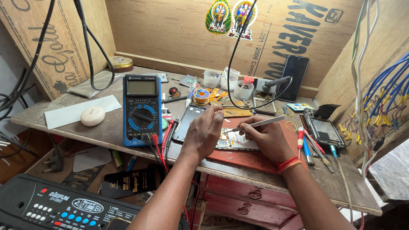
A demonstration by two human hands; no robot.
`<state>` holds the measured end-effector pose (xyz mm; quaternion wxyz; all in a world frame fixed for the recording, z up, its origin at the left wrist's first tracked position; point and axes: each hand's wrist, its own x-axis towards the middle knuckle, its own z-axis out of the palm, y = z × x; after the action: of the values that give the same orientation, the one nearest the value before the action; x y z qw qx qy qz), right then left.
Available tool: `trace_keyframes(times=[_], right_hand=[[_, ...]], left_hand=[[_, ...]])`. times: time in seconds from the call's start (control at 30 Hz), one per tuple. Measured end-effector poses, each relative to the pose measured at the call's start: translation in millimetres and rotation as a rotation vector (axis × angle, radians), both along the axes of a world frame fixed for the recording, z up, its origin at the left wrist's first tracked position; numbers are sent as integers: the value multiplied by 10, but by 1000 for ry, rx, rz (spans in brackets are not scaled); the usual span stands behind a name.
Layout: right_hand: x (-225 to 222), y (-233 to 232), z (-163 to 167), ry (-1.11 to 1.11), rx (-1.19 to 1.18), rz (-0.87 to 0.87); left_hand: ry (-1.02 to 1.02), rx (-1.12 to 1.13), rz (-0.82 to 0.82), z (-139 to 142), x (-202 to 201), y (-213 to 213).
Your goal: The person probes a disassembled smartphone motherboard on the workbench with a metal probe and multimeter leads, testing points on the board. They then pick up the phone, align the back cover, and press it into place with both hands before setting it down and picking up the probe again.
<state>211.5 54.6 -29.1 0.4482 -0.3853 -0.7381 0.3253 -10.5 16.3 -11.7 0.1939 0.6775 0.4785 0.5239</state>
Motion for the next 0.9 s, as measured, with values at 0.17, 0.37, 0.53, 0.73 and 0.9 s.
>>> trace_keyframes(times=[0.17, 0.37, 0.53, 0.73, 0.9], right_hand=[[-21, -22, 22, 5, -1, -4], [-24, -34, 31, 3, -8, -5], [-18, -18, 14, 6, -10, -5], [-1, -5, 3, 18, -9, -1], [-4, -8, 8, 47, -12, -4]], left_hand=[[5, -31, 5, 18, -2, -10], [11, -52, 13, 26, 8, -10], [3, -38, 9, 15, 6, -4], [1, -36, 5, 9, 3, 3], [-7, -15, -1, 8, -3, -3]])
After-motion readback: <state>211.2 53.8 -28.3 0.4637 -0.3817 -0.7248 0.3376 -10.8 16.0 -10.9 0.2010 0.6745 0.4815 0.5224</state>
